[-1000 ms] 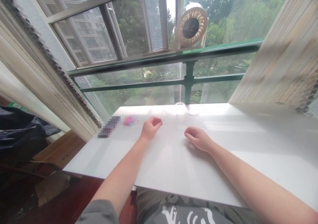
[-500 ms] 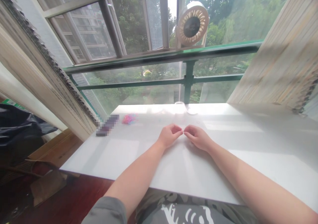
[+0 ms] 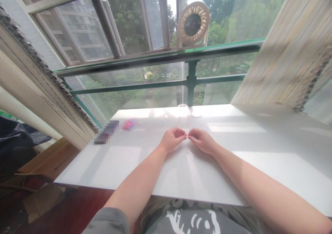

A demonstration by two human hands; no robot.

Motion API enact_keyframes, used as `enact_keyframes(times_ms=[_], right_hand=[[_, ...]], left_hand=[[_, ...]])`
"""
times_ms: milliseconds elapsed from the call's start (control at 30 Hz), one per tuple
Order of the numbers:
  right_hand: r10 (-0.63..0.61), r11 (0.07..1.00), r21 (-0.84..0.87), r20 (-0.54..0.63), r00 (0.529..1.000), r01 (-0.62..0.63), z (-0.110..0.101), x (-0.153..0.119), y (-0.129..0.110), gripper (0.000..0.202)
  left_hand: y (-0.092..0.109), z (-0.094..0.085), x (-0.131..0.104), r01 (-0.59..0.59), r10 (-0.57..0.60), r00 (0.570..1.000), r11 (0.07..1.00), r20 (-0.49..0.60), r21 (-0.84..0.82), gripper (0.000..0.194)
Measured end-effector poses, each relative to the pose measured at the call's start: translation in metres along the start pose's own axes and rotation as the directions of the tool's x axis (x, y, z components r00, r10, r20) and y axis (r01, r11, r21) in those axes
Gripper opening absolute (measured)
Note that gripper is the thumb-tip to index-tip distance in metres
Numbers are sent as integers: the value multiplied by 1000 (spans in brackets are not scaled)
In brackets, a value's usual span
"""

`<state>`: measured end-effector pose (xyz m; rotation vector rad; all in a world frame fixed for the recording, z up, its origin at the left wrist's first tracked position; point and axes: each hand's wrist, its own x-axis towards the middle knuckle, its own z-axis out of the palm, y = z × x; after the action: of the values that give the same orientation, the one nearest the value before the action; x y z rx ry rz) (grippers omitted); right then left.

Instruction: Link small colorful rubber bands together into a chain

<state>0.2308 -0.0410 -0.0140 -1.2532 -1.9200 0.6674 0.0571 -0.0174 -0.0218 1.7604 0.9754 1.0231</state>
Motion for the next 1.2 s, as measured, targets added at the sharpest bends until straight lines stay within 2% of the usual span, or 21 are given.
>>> enact_keyframes(times_ms=[167, 433, 800, 1000, 1200], right_hand=[[1, 1000, -30, 2, 1000, -1, -1, 0, -2, 14], [14, 999, -44, 12, 1000, -14, -2, -1, -3, 16], [28, 998, -59, -7, 1000, -29, -2, 0, 0, 14], [6, 998, -61, 9, 1000, -6, -1, 0, 0, 15], [-13, 999, -35, 15, 1000, 13, -1, -1, 2, 14]], left_hand=[[1, -3, 0, -35, 31, 999, 996, 44, 87, 27], [5, -4, -2, -46, 34, 998, 969, 51, 244, 23], [7, -8, 0, -45, 40, 999, 950, 23, 308, 20], [12, -3, -4, -55, 32, 996, 959, 86, 279, 22], [13, -2, -4, -37, 10, 996, 944, 83, 327, 23]])
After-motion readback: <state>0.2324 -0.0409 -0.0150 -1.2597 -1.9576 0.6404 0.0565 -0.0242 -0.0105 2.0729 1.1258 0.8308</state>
